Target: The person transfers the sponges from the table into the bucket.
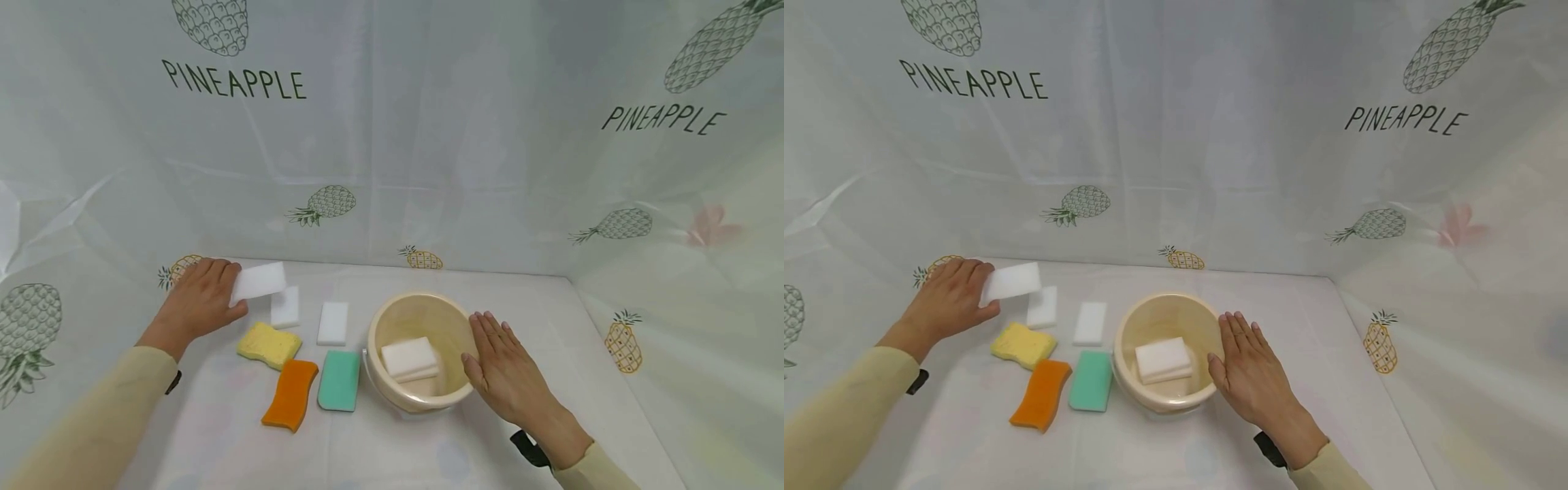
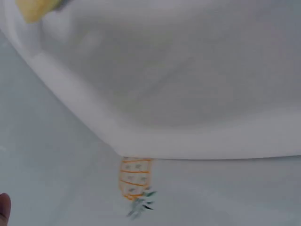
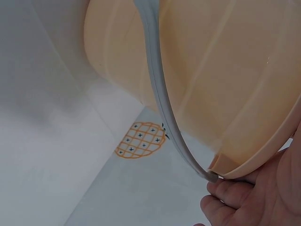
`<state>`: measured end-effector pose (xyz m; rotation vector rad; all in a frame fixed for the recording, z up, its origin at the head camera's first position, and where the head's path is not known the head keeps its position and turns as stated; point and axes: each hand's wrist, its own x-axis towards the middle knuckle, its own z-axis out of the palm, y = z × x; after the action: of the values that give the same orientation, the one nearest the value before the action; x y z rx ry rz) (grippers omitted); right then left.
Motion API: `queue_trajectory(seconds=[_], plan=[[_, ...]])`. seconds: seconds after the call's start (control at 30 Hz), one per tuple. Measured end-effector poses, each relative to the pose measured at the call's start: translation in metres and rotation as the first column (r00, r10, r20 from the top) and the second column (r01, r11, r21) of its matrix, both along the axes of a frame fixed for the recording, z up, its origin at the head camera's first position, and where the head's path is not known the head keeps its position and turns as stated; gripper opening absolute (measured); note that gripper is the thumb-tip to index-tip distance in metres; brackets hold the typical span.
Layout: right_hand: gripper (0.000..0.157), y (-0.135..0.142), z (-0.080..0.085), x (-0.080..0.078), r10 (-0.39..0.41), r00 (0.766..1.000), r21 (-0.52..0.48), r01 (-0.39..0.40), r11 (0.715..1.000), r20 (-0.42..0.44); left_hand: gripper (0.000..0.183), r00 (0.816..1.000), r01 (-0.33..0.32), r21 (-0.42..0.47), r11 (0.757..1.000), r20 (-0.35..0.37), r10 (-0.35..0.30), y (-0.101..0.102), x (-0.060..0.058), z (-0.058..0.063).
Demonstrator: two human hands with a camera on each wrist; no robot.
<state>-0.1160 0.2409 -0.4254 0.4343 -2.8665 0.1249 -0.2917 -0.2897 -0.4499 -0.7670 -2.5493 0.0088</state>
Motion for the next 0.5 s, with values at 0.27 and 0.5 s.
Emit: queue_trajectory(seconds=[0.27,0.5], plan=[[0.064,0.000,0.001,-0.001,0.001,1.000,0.000,-0.001,1.000,0.017,0.063,0.992,0.121,0.006,0.993,-0.030,-0.121,0.045,0.008,0.028],[0.064,0.000,0.000,-0.001,0.005,1.000,0.004,-0.005,1.000,0.009,0.060,0.985,0.175,0.023,0.984,-0.002,-0.175,0.093,0.027,0.057]])
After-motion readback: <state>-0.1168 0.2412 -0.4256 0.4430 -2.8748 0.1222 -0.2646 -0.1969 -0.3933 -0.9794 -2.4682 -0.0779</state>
